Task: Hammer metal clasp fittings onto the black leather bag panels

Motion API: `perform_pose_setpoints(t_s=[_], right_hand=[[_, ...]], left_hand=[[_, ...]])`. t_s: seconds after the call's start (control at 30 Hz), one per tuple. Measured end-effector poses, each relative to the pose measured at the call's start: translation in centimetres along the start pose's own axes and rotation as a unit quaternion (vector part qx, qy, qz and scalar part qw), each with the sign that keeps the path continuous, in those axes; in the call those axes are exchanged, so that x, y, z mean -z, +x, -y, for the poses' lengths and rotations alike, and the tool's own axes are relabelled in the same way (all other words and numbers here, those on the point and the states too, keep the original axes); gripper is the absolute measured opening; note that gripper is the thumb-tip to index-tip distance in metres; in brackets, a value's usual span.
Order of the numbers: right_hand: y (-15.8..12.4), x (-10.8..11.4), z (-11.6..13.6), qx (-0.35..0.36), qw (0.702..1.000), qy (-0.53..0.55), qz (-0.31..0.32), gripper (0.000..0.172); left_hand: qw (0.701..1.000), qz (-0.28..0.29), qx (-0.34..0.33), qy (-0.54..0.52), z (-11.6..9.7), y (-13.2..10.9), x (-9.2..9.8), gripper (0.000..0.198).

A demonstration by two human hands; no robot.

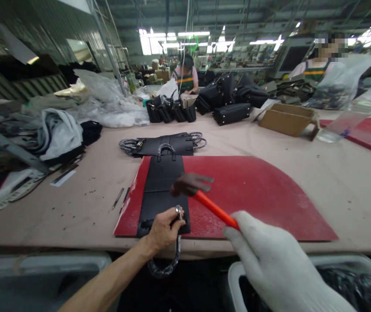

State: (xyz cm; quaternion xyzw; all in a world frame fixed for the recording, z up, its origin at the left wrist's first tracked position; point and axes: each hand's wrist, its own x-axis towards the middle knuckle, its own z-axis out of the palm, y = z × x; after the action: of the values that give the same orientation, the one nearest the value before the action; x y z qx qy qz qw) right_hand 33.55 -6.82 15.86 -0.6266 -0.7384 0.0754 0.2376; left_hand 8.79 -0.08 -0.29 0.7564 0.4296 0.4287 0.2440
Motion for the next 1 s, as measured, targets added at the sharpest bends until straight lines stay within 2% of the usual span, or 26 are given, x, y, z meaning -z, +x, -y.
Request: perform_pose_setpoints(t_s=[0.07,0.1,0.13,0.23,0.33,0.4,0.5,0.57,0.67,0.73,0.8,0.87,0.93,1.0], right_hand=[[0.0,0.1,0.2,-0.003,0.997,0.066,-0.046,0.034],[-0.1,0.0,0.2,0.002,0.996,0.068,-0.051,0.035],[-0.1,-0.1,0.0,0.007,0.998,0.049,-0.037,0.036],[-0.3,-0.8,-1.4,0.025,0.998,-0.025,0.057,0.040],[0.2,-1.7,-3.6,0.008,0.997,-0.057,0.058,0.037],[1.0,-2.8,-5.3,-0.019,0.992,-0.120,0.043,0.034],[2.5,-5.4,-7.5,-0.061,0.969,-0.230,0.065,0.027],[3.4,-7.5,-8.2,-0.055,0.960,-0.266,0.064,0.029],[4.1,-10.9,-7.4,-0.001,0.972,-0.233,-0.001,0.039],[4.0,-13.0,-5.5,0.053,0.988,-0.144,-0.026,0.043],[3.6,-14.8,-3.4,0.120,0.992,-0.039,0.006,0.042],[3.2,-16.1,-1.8,0.176,0.982,0.026,0.063,0.041],[2.9,-17.0,-1.1,0.206,0.974,0.039,0.092,0.045],[2.7,-17.5,-1.2,0.215,0.972,0.030,0.092,0.050]], left_hand=[[1.000,0.003,-0.003,0.000,0.0,0.0,0.1,0.012],[1.000,0.003,-0.003,0.003,0.0,0.0,0.1,0.012],[1.000,0.003,-0.001,0.006,0.0,0.0,0.1,0.013],[1.000,-0.002,0.003,0.011,0.1,0.0,0.0,0.014],[1.000,-0.007,-0.004,0.009,0.1,0.0,0.0,0.014],[1.000,-0.006,-0.008,0.005,0.0,0.0,0.1,0.013],[1.000,0.000,-0.005,0.003,-0.4,0.2,0.3,0.015],[1.000,0.004,0.001,0.006,-0.5,0.2,0.3,0.015],[1.000,0.010,0.006,0.013,-0.5,0.2,0.3,0.015],[1.000,0.014,0.007,0.015,-0.4,0.2,0.4,0.014],[1.000,0.018,0.004,0.017,-0.3,0.2,0.5,0.012],[0.999,0.020,-0.008,0.024,-0.2,0.1,0.7,0.008],[0.998,0.036,-0.038,0.025,-0.2,0.0,0.7,0.005],[0.996,0.061,-0.066,0.009,-0.4,0.1,0.5,0.008]])
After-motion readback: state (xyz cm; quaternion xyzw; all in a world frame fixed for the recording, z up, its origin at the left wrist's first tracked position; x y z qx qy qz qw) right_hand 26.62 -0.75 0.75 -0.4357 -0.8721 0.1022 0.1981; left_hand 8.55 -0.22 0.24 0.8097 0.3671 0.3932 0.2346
